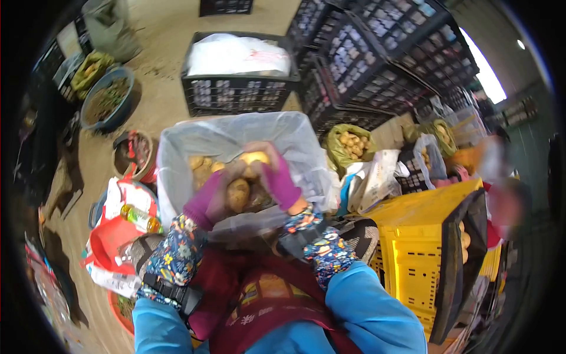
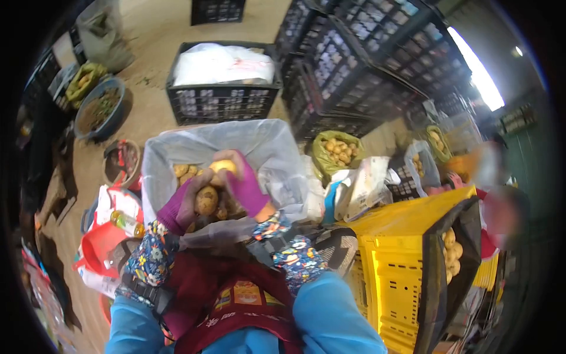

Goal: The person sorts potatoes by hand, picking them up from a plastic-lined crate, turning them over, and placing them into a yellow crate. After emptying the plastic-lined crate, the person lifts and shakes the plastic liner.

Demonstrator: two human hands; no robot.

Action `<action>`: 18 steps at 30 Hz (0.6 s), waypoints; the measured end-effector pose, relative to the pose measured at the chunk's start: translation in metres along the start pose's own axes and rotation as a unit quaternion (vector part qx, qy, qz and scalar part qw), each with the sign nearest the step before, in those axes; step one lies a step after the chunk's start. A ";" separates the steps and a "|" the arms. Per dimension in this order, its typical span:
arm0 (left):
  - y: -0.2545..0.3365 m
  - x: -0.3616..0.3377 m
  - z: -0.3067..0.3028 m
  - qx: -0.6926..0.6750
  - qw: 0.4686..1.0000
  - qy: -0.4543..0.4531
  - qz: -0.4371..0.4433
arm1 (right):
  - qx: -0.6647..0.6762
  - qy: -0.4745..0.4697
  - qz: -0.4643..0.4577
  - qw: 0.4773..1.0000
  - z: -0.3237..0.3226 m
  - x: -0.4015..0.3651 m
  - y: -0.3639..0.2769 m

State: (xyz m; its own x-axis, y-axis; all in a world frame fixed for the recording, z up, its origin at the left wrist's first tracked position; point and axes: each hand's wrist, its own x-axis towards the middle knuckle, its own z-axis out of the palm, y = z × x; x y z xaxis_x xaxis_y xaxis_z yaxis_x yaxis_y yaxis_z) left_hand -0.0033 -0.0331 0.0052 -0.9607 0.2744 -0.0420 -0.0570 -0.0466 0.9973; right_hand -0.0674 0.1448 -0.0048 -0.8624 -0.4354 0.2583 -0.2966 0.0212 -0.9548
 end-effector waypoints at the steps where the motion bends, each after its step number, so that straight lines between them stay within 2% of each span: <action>1: -0.001 0.005 0.004 0.039 0.999 -0.015 0.016 | -0.019 0.023 -0.023 0.999 0.006 0.002 0.017; 2: -0.009 0.005 0.004 -0.026 0.999 -0.003 -0.027 | -0.045 0.054 -0.044 0.997 0.009 0.002 0.037; 3: -0.010 0.006 0.006 -0.086 0.994 -0.006 -0.069 | -0.243 0.124 -0.115 0.955 0.012 0.000 0.053; 4: -0.012 0.007 0.009 -0.145 0.983 -0.005 -0.112 | -0.436 0.183 -0.168 0.865 0.009 -0.004 0.064; 5: -0.003 0.006 0.010 -0.198 0.968 -0.011 -0.155 | -0.062 0.202 0.017 0.977 0.002 -0.004 0.053; 7: -0.020 0.016 -0.003 -0.413 0.888 -0.052 -0.196 | 0.191 0.214 0.079 0.955 -0.037 -0.010 0.026; 8: -0.044 0.018 -0.011 -0.272 0.956 -0.014 -0.108 | 0.039 0.232 -0.001 0.972 -0.057 -0.019 0.009; 9: -0.078 0.019 -0.019 -0.126 0.991 0.034 -0.008 | -0.020 0.258 -0.072 0.963 -0.075 -0.026 -0.019; 10: -0.079 0.020 -0.019 -0.097 0.993 0.062 0.009 | -0.082 0.290 -0.139 0.943 -0.092 -0.033 -0.046; 11: -0.080 0.020 -0.019 -0.067 0.993 0.090 0.025 | 0.197 0.243 -0.153 0.937 -0.122 -0.046 -0.077; 12: -0.059 0.015 -0.014 -0.156 0.983 0.089 -0.048 | 0.492 0.171 -0.156 0.839 -0.156 -0.059 -0.108; 13: -0.044 0.011 -0.009 -0.245 0.958 0.086 -0.120 | 0.604 0.129 -0.183 0.765 -0.184 -0.074 -0.140; 15: -0.035 0.008 -0.007 -0.253 0.957 0.077 -0.120 | 0.734 0.075 -0.278 0.615 -0.223 -0.101 -0.191; 16: -0.035 0.007 -0.006 -0.258 0.956 0.076 -0.120 | 0.733 0.030 -0.324 0.597 -0.241 -0.111 -0.204; 17: -0.044 0.011 -0.008 -0.088 0.993 0.074 -0.003 | 0.747 -0.011 -0.346 0.568 -0.241 -0.112 -0.208; 18: -0.059 0.015 -0.013 0.089 0.988 0.071 0.108 | 0.704 0.019 -0.335 0.626 -0.238 -0.108 -0.205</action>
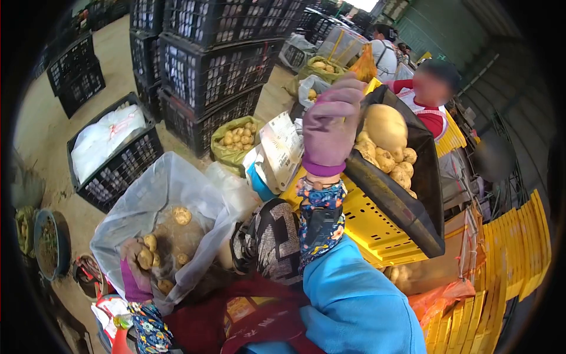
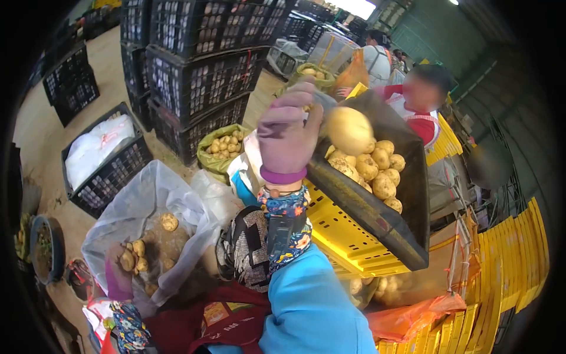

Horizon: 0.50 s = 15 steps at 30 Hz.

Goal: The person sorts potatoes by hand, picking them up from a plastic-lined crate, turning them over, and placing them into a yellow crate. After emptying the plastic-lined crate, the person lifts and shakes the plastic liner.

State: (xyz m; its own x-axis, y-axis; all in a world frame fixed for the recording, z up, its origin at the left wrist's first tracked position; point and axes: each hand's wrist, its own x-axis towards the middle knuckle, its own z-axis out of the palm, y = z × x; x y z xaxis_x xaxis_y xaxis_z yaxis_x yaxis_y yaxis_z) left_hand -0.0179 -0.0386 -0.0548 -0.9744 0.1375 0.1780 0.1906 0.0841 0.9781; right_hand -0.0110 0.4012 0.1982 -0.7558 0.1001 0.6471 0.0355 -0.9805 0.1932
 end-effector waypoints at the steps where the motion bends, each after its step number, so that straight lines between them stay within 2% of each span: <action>1: 0.019 -0.001 0.001 0.177 0.979 -0.020 0.103 | -0.069 0.016 0.009 0.997 -0.011 -0.001 0.008; 2: 0.038 -0.002 0.001 0.342 0.916 -0.003 0.209 | -0.089 0.046 0.038 0.994 -0.028 -0.002 0.017; 3: 0.059 -0.001 0.004 0.331 0.919 -0.004 0.213 | -0.097 0.080 0.075 0.989 -0.051 -0.004 0.031; 5: 0.051 0.001 -0.009 0.384 0.906 0.042 0.174 | -0.093 0.144 0.160 0.972 -0.101 -0.015 0.070; 7: 0.042 -0.007 -0.023 0.377 0.918 0.105 0.069 | -0.165 0.222 0.266 0.924 -0.150 -0.035 0.104; 8: 0.054 -0.010 -0.027 0.094 0.990 0.101 -0.021 | -0.354 0.270 0.327 0.834 -0.162 -0.044 0.129; 9: 0.064 -0.012 -0.031 -0.198 0.963 0.153 -0.097 | -0.457 0.277 0.424 0.731 -0.183 -0.058 0.156; 12: 0.083 -0.010 -0.040 -0.259 0.923 0.240 -0.154 | -0.593 0.040 0.599 0.537 -0.310 -0.132 0.172; 14: 0.084 -0.017 -0.043 -0.184 0.942 0.268 -0.084 | -0.589 -0.140 0.706 0.367 -0.343 -0.165 0.207; 15: 0.075 -0.023 -0.045 -0.147 0.948 0.278 -0.055 | -0.592 -0.222 0.702 0.328 -0.368 -0.203 0.218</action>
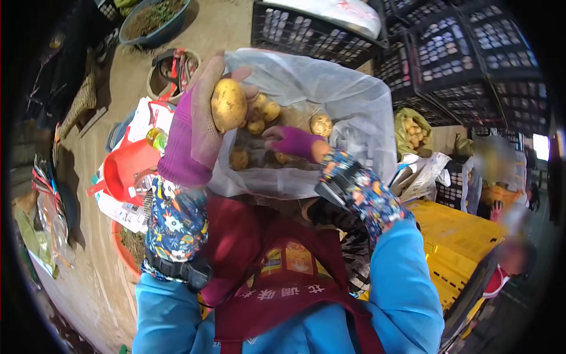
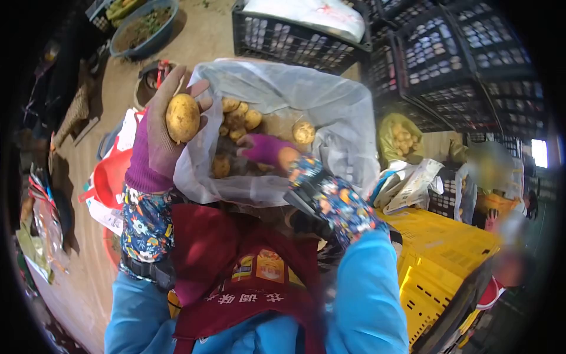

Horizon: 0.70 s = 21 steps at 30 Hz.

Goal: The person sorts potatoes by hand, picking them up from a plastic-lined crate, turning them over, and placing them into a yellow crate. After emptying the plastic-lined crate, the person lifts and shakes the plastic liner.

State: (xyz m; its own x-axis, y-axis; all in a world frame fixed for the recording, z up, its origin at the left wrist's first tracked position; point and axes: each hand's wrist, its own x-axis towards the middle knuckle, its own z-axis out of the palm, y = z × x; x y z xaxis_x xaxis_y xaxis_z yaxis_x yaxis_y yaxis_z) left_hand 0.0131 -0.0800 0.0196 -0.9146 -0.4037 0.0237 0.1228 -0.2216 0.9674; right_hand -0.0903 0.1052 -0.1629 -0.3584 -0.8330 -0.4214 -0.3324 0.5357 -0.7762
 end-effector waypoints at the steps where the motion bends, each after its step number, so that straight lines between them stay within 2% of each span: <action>1: -0.005 0.005 -0.006 0.054 0.998 0.001 0.014 | -0.092 -0.022 -0.032 0.995 0.017 0.034 0.020; 2: -0.002 0.015 -0.007 0.034 0.999 0.012 -0.015 | -0.182 -0.037 -0.067 0.980 0.034 0.068 0.040; 5: 0.021 0.024 -0.003 -0.033 0.991 0.054 -0.117 | -0.349 -0.118 -0.057 0.928 0.098 0.128 0.069; 8: 0.030 0.035 -0.002 -0.099 0.975 0.089 -0.178 | -0.387 -0.139 -0.037 0.911 0.131 0.154 0.091; 12: 0.027 0.043 -0.004 -0.122 0.969 0.086 -0.196 | -0.357 -0.130 -0.013 0.925 0.126 0.150 0.098; 15: 0.023 0.042 -0.002 -0.113 0.975 0.062 -0.181 | -0.252 -0.090 0.029 0.963 0.096 0.138 0.099; 18: 0.021 0.035 0.004 -0.071 0.984 0.022 -0.162 | -0.025 0.014 0.077 0.997 0.044 0.106 0.088; 20: 0.012 0.031 0.008 -0.028 0.988 -0.014 -0.148 | 0.134 0.091 0.094 0.982 0.007 0.072 0.070; 21: 0.013 0.029 0.012 -0.058 0.982 -0.009 -0.180 | 0.207 0.135 0.093 0.964 -0.012 0.051 0.056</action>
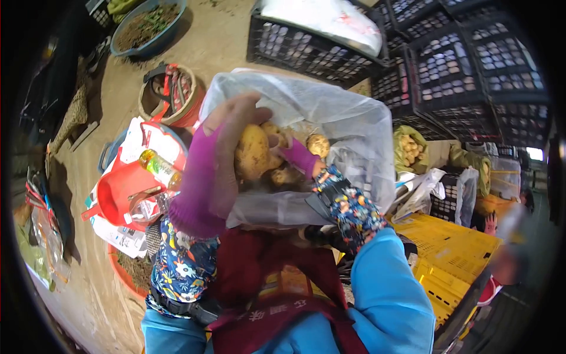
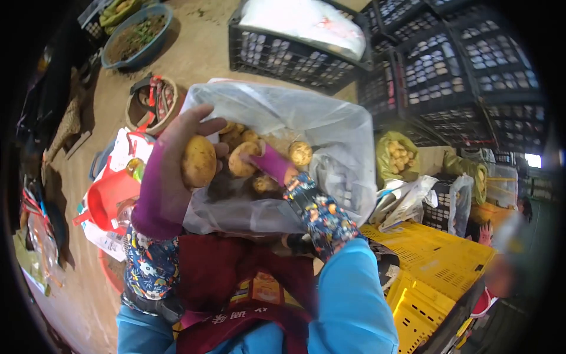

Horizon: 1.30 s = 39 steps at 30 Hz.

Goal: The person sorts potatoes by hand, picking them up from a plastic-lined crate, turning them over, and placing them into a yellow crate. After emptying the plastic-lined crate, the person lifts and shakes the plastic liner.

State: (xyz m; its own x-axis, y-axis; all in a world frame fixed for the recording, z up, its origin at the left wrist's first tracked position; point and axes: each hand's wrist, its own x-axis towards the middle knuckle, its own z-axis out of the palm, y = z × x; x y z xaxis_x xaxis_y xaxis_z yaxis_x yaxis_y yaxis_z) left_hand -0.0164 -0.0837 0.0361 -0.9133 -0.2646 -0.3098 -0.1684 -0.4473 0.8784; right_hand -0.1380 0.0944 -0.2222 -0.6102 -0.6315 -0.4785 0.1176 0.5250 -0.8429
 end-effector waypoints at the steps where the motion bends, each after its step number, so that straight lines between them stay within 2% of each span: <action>1: -0.009 0.001 0.004 0.038 0.999 0.014 0.017 | 0.058 0.042 -0.011 0.997 -0.016 -0.020 -0.018; 3: -0.040 0.008 0.016 0.113 0.991 0.043 0.051 | 0.126 0.138 -0.064 0.980 -0.042 -0.059 -0.053; 4: -0.050 0.006 0.028 0.132 0.990 0.025 0.042 | 0.046 0.202 -0.136 0.969 -0.052 -0.075 -0.064; 6: -0.065 -0.002 0.049 0.177 0.984 -0.009 0.025 | -0.112 0.321 -0.268 0.901 -0.064 -0.102 -0.083; 7: -0.072 -0.004 0.051 0.190 0.972 -0.103 0.095 | -0.188 0.373 -0.326 0.848 -0.067 -0.115 -0.092; 8: -0.074 -0.008 0.049 0.200 0.946 -0.195 0.162 | -0.309 0.425 -0.337 0.781 -0.067 -0.129 -0.105; 9: -0.072 -0.012 0.055 0.143 0.958 -0.231 0.096 | -0.151 0.396 -0.245 0.872 -0.070 -0.147 -0.120; 10: -0.066 -0.017 0.063 0.088 0.962 -0.257 0.027 | 0.015 0.349 -0.145 0.926 -0.071 -0.166 -0.137; 11: -0.065 -0.021 0.066 0.099 0.958 -0.268 0.026 | 0.182 0.283 -0.042 0.941 -0.072 -0.181 -0.145; 14: -0.067 -0.021 0.065 0.118 0.949 -0.291 0.019 | 0.281 0.287 -0.150 0.904 -0.080 -0.187 -0.118; 17: -0.066 -0.023 0.065 0.159 0.938 -0.294 0.097 | 0.166 0.271 -0.307 0.897 -0.065 -0.198 -0.122; 18: -0.070 -0.021 0.061 0.214 0.907 -0.301 0.203 | 0.071 0.267 -0.325 0.904 -0.063 -0.204 -0.125; 19: -0.075 -0.015 0.054 0.265 0.863 -0.302 0.307 | 0.073 0.282 -0.335 0.896 -0.059 -0.202 -0.125; 21: -0.082 -0.007 0.051 0.230 0.898 -0.280 0.251 | 0.076 0.313 -0.353 0.879 -0.049 -0.192 -0.125; 22: -0.086 -0.004 0.053 0.140 0.954 -0.252 0.088 | 0.142 0.308 -0.286 0.896 -0.049 -0.193 -0.128; 23: -0.088 -0.001 0.055 0.044 0.973 -0.213 -0.079 | 0.207 0.299 -0.217 0.906 -0.052 -0.193 -0.135; 24: -0.089 0.000 0.059 0.153 0.965 -0.197 0.084 | 0.270 0.288 -0.147 0.907 -0.054 -0.191 -0.140; 25: -0.092 -0.002 0.062 0.258 0.919 -0.172 0.243 | 0.226 0.290 -0.152 0.917 -0.055 -0.183 -0.134; 26: -0.094 -0.003 0.062 0.352 0.839 -0.139 0.392 | 0.179 0.290 -0.157 0.927 -0.059 -0.175 -0.125; 27: -0.088 -0.004 0.060 0.278 0.903 -0.180 0.274 | 0.112 0.287 -0.150 0.940 -0.064 -0.172 -0.116; 28: -0.075 -0.005 0.057 0.195 0.945 -0.217 0.149 | 0.044 0.284 -0.144 0.947 -0.068 -0.171 -0.114; 29: -0.068 -0.006 0.053 0.109 0.962 -0.251 0.022 | -0.042 0.282 -0.128 0.950 -0.073 -0.175 -0.112; 31: -0.078 0.000 0.031 0.183 0.940 -0.278 0.076 | 0.018 0.269 -0.140 0.953 -0.074 -0.171 -0.110; 32: -0.083 0.000 0.027 0.202 0.931 -0.291 0.092 | 0.161 0.253 -0.163 0.940 -0.068 -0.166 -0.109; 33: -0.085 0.000 0.023 0.220 0.920 -0.304 0.108 | 0.140 0.277 -0.201 0.929 -0.062 -0.171 -0.106; 34: -0.063 -0.014 0.035 0.225 0.913 -0.322 0.113 | 0.116 0.302 -0.236 0.916 -0.055 -0.179 -0.114; 35: -0.059 -0.018 0.042 0.220 0.912 -0.331 0.101 | 0.091 0.328 -0.270 0.901 -0.049 -0.187 -0.122; 37: -0.058 -0.021 0.052 0.200 0.918 -0.336 0.060 | 0.092 0.345 -0.257 0.898 -0.059 -0.187 -0.111; 38: -0.060 -0.019 0.053 0.153 0.932 -0.327 0.007 | 0.354 0.301 -0.156 0.872 -0.058 -0.194 -0.113; 39: -0.062 -0.017 0.055 0.105 0.943 -0.312 -0.045 | 0.348 0.358 -0.191 0.845 -0.072 -0.188 -0.090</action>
State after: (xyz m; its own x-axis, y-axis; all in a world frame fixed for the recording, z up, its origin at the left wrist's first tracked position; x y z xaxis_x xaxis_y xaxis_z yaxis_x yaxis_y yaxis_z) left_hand -0.0104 -0.0046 0.0070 -0.9212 0.3502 -0.1694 -0.2654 -0.2476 0.9318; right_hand -0.0901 0.2068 -0.0390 -0.9961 -0.0418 -0.0781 0.0863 -0.2598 -0.9618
